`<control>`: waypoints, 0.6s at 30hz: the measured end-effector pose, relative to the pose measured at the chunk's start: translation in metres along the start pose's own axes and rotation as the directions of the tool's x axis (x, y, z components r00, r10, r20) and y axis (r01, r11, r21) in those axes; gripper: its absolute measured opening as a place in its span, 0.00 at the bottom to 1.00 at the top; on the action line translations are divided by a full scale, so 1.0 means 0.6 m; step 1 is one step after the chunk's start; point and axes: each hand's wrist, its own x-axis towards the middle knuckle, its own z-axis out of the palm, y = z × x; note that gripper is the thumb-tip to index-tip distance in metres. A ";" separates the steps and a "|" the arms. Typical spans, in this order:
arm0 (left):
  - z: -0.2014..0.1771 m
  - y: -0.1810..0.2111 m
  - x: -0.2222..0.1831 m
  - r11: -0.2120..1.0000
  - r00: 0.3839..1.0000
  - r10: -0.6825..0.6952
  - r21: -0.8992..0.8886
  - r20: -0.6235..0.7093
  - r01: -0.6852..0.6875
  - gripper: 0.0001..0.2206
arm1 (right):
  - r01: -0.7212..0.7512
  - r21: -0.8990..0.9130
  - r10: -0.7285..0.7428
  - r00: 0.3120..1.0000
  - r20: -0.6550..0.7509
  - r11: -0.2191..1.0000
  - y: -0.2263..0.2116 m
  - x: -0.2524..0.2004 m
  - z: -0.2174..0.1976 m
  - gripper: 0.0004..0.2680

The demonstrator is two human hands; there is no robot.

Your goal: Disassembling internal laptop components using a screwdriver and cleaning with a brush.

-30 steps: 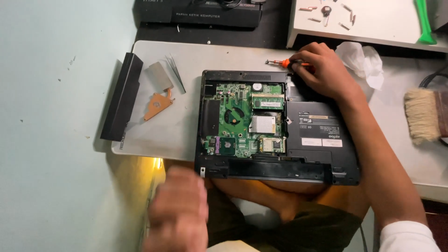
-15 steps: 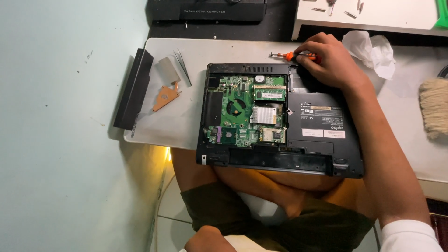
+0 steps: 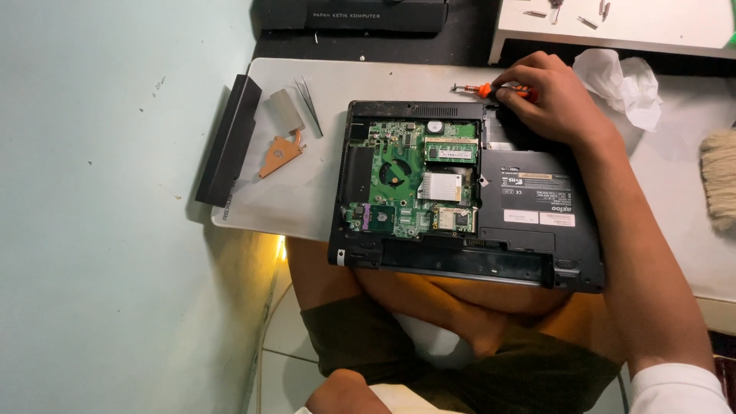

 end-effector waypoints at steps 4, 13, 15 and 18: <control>0.000 -0.037 0.011 1.000 1.000 0.023 -0.014 -0.021 -0.024 0.22 | -0.002 0.005 0.002 1.000 -0.007 1.000 -0.004 -0.001 -0.001 0.09; -0.004 -0.270 0.223 0.993 0.945 -0.112 -0.011 0.309 0.121 0.18 | -0.012 -0.032 0.012 1.000 -0.008 0.999 0.006 0.001 0.006 0.10; -0.001 -0.393 0.273 0.951 0.744 -0.300 0.127 0.597 0.281 0.14 | -0.006 -0.050 0.006 1.000 -0.001 0.999 0.002 0.000 0.006 0.10; 0.010 -0.578 0.280 0.930 0.606 -0.344 0.348 0.717 0.116 0.06 | 0.003 -0.031 -0.004 1.000 -0.022 1.000 -0.008 0.002 0.000 0.09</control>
